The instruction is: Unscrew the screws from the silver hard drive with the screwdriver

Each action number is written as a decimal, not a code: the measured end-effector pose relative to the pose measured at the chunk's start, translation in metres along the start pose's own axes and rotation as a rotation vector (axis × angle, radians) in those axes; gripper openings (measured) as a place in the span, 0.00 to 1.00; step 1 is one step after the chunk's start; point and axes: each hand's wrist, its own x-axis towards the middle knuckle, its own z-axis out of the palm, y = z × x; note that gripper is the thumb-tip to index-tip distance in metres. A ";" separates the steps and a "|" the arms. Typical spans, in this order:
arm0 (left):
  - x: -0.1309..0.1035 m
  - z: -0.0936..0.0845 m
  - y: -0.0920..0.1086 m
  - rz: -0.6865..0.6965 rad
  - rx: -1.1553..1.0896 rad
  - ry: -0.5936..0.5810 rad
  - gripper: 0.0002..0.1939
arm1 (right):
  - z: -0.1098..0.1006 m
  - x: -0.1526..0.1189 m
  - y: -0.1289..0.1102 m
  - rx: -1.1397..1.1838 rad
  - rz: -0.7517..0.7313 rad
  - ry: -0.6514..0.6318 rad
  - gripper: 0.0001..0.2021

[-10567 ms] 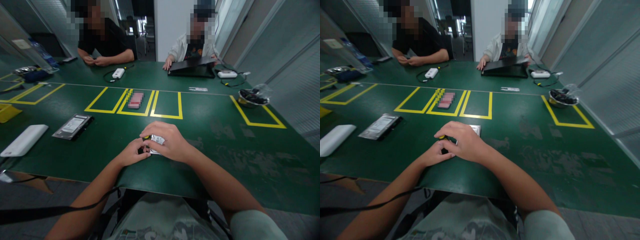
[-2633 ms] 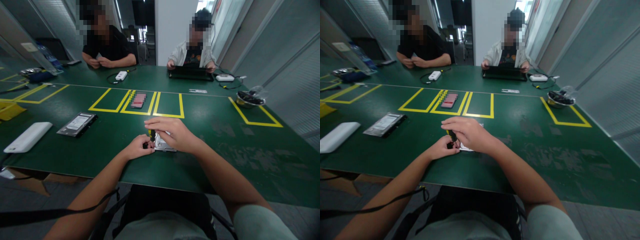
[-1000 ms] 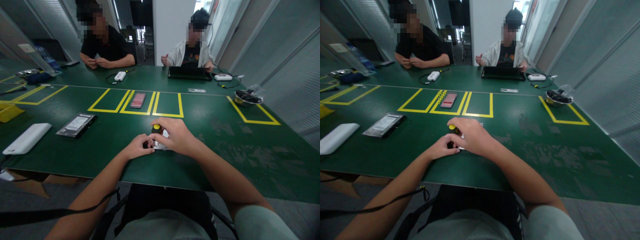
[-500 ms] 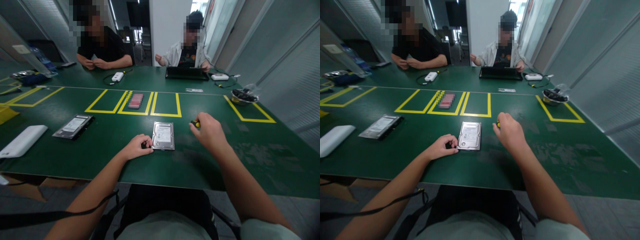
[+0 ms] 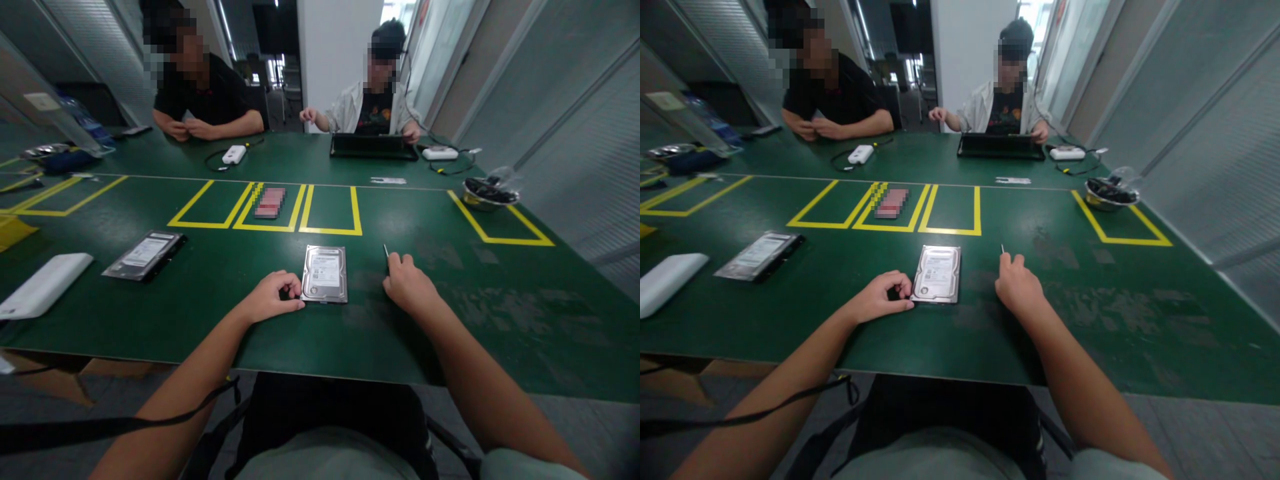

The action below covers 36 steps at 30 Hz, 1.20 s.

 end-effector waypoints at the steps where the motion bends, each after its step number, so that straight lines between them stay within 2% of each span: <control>1: 0.000 0.000 0.000 0.003 0.001 0.000 0.13 | 0.001 0.001 0.001 -0.004 0.004 -0.001 0.14; 7: -0.002 0.001 0.002 -0.012 -0.010 0.003 0.14 | 0.000 0.002 0.004 -0.009 0.009 0.009 0.15; 11: -0.006 0.001 0.007 -0.052 -0.050 0.048 0.16 | 0.003 0.000 0.003 -0.013 -0.017 0.051 0.15; 14: -0.009 0.000 0.012 -0.046 -0.049 0.066 0.15 | 0.004 0.000 0.002 -0.038 -0.056 0.144 0.14; 17: -0.012 -0.001 0.015 0.018 -0.010 0.117 0.10 | 0.004 0.000 0.001 -0.056 -0.149 0.297 0.13; 21: -0.015 -0.003 0.016 0.111 0.022 0.230 0.05 | 0.006 -0.001 -0.004 0.147 -0.392 0.452 0.13; 24: -0.015 -0.004 0.016 0.130 0.048 0.276 0.04 | 0.013 -0.005 -0.013 0.373 -0.674 0.420 0.20; 27: -0.014 -0.004 0.014 0.129 0.086 0.329 0.05 | 0.022 -0.009 -0.022 0.455 -0.878 0.333 0.37; 29: -0.014 -0.004 0.011 0.086 0.116 0.389 0.07 | 0.027 -0.010 -0.026 0.460 -0.911 0.294 0.43; 32: -0.013 -0.005 0.004 -0.034 0.176 0.451 0.09 | 0.030 -0.010 -0.028 0.421 -0.894 0.234 0.42; 36: -0.014 -0.017 -0.006 -0.158 0.324 0.408 0.11 | 0.028 -0.010 -0.028 0.382 -0.862 0.192 0.38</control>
